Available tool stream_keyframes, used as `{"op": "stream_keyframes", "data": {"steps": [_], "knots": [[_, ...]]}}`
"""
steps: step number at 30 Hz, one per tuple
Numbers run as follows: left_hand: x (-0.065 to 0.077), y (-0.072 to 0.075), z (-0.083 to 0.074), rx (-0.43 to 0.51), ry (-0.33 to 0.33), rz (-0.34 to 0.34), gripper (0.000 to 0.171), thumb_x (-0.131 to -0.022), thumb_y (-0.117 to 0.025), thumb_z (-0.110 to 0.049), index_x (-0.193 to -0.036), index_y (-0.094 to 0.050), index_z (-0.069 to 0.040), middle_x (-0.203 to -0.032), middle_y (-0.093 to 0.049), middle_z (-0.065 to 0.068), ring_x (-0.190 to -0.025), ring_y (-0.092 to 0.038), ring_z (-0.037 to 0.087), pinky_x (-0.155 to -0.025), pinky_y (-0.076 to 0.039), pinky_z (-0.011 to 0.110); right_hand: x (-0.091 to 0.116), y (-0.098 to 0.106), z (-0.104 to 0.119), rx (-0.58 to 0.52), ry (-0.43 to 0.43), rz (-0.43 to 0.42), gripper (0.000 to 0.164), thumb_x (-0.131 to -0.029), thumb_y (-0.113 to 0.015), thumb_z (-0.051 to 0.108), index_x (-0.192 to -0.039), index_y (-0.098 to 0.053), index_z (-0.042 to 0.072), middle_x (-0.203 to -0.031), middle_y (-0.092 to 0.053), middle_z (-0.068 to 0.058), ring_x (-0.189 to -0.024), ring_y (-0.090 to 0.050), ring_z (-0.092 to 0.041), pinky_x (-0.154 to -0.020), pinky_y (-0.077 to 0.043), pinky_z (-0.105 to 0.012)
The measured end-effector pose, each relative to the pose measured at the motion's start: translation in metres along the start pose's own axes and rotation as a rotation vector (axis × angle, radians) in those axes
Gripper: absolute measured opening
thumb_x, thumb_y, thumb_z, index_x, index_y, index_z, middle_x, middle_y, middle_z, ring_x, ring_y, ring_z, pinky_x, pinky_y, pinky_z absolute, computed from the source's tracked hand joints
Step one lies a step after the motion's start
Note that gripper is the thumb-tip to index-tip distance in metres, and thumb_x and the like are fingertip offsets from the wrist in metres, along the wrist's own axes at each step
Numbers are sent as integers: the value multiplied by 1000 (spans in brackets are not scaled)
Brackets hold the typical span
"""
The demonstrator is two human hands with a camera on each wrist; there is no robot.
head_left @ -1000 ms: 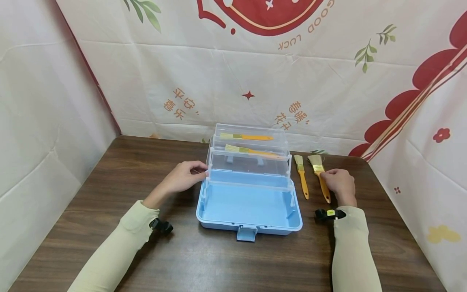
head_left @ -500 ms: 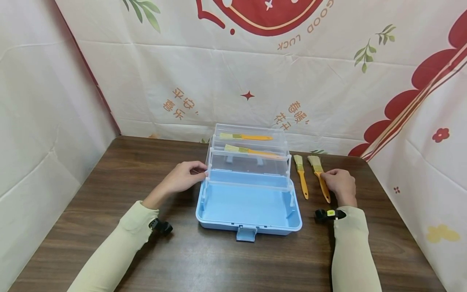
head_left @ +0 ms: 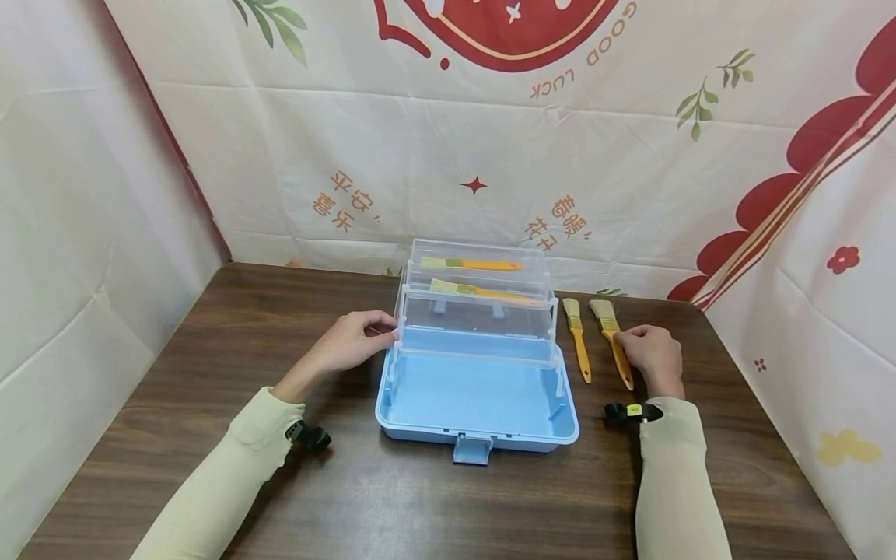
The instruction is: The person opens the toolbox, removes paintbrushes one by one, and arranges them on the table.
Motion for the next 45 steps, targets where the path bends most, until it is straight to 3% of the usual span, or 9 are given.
{"op": "stream_keyframes", "data": {"steps": [6,14,20,25,30,34,38,41,45], "knots": [[0,-1,0,2,-2,-3,29,-108,-68,-25,-127,-77,-5,-115,-77,8,-107,-70,25,-96,-57,48,-2,-1,-6,2,21,-19,53,-109,-57,38,-132,-71,-8,-115,-69,-26,-96,-61,-36,-73,-49,-40],[-1,-2,0,-1,-3,-5,29,-107,-68,-25,-126,-78,-5,-115,-77,8,-107,-70,25,-96,-57,48,-1,1,-11,-78,35,-10,51,-109,-60,37,-130,-71,-9,-108,-72,-19,-84,-69,-22,-66,-58,-25],[0,-1,1,2,-3,-4,29,-108,-68,-25,-126,-78,-5,-115,-77,8,-106,-70,25,-96,-57,47,1,8,-7,-140,33,9,51,-109,-62,40,-132,-71,-5,-110,-73,-16,-91,-68,-24,-69,-59,-24],[-1,-1,2,7,0,-8,29,-108,-68,-26,-126,-78,-6,-114,-77,8,-105,-69,25,-95,-57,47,8,21,4,-177,64,72,59,-111,-59,48,-139,-67,-3,-115,-72,-17,-101,-64,-31,-78,-56,-31],[-2,0,2,11,-3,-6,29,-108,-68,-26,-126,-78,-6,-114,-77,8,-105,-69,25,-95,-57,47,18,31,21,-171,218,121,59,-114,-57,46,-142,-64,-5,-127,-69,-27,-109,-64,-38,-80,-53,-27],[-1,0,2,10,-8,-7,28,-108,-68,-25,-126,-78,-6,-114,-77,8,-105,-70,25,-95,-57,47,24,35,37,-136,391,217,53,-115,-58,36,-146,-60,-7,-137,-65,-31,-114,-67,-42,-83,-57,-21],[-1,0,2,9,-8,-6,29,-108,-68,-25,-126,-78,-6,-114,-77,8,-105,-70,25,-96,-57,48,32,34,51,-81,549,333,44,-113,-65,24,-145,-62,-5,-133,-69,-26,-113,-68,-42,-88,-60,-30],[0,0,1,11,-7,-6,29,-108,-68,-26,-126,-78,-6,-115,-77,8,-106,-70,25,-96,-57,48,38,32,58,-75,605,397,40,-110,-70,21,-141,-65,-2,-127,-71,-19,-109,-66,-38,-88,-61,-34],[0,1,1,13,-8,-5,29,-108,-68,-25,-126,-78,-5,-115,-77,9,-106,-70,25,-96,-57,49,44,28,67,-46,662,424,38,-107,-75,22,-138,-69,1,-123,-71,-12,-108,-65,-30,-88,-59,-31]]}}
Point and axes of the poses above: each hand's wrist, its own x-axis away from the middle knuckle, its own y-axis out of the back of the hand, z = x × y, the point moved 1 cm from there along -x, towards the middle knuckle
